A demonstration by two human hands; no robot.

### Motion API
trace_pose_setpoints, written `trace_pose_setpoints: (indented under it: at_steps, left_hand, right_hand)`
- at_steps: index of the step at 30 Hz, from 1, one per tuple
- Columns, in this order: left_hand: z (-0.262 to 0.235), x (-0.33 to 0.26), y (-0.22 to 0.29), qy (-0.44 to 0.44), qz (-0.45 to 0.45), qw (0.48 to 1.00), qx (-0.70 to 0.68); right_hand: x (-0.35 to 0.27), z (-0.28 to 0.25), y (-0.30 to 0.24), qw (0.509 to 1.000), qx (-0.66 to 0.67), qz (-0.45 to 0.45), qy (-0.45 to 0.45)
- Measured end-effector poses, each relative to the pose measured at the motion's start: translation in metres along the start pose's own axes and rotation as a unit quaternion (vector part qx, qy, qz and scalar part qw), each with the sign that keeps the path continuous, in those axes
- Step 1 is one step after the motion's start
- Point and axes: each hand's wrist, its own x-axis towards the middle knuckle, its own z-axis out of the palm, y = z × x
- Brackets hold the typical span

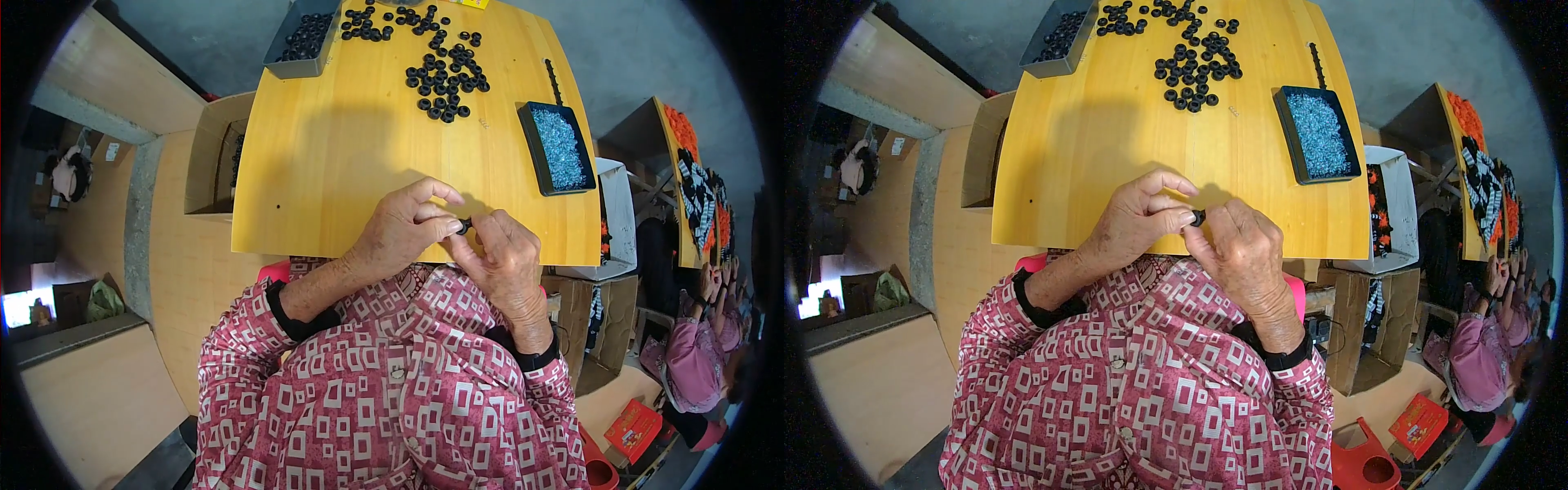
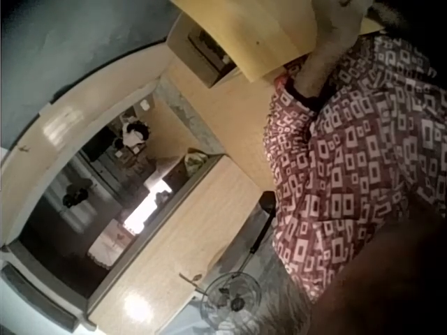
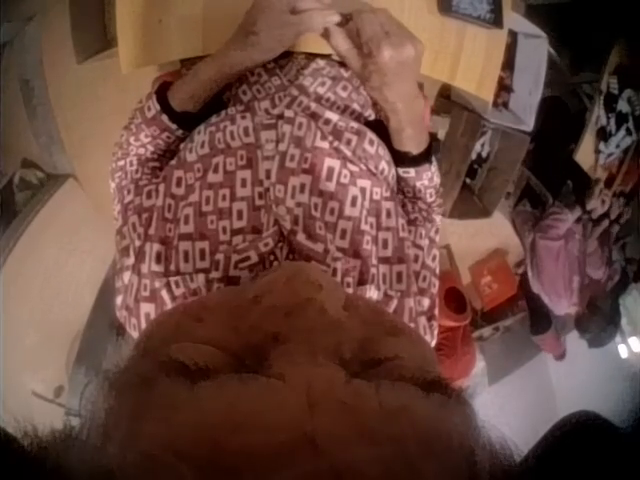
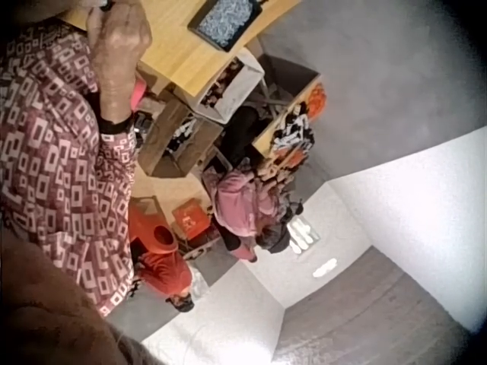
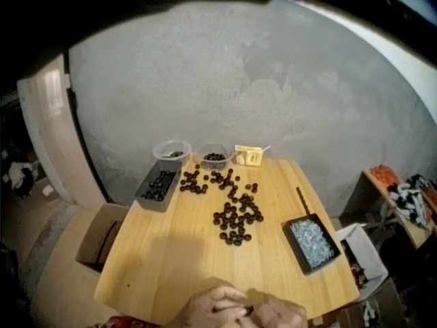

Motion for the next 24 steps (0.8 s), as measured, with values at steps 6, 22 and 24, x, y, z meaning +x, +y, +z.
trace_pose_setpoints:
  at_steps: [6,22,24]
  left_hand:
    - [0.001,0.000,0.000,-0.008,0.009,1.000,-0.020]
    - [0.000,0.020,-0.004,0.047,-0.002,0.998,-0.028]
    - [-0.006,0.019,0.001,0.037,-0.025,0.999,0.005]
  right_hand:
    - [0.001,-0.005,-0.006,1.000,0.006,0.021,-0.004]
    - [0.014,0.016,-0.004,0.998,0.041,0.034,0.028]
    - [0.015,0.014,-0.001,0.999,0.029,0.039,0.025]
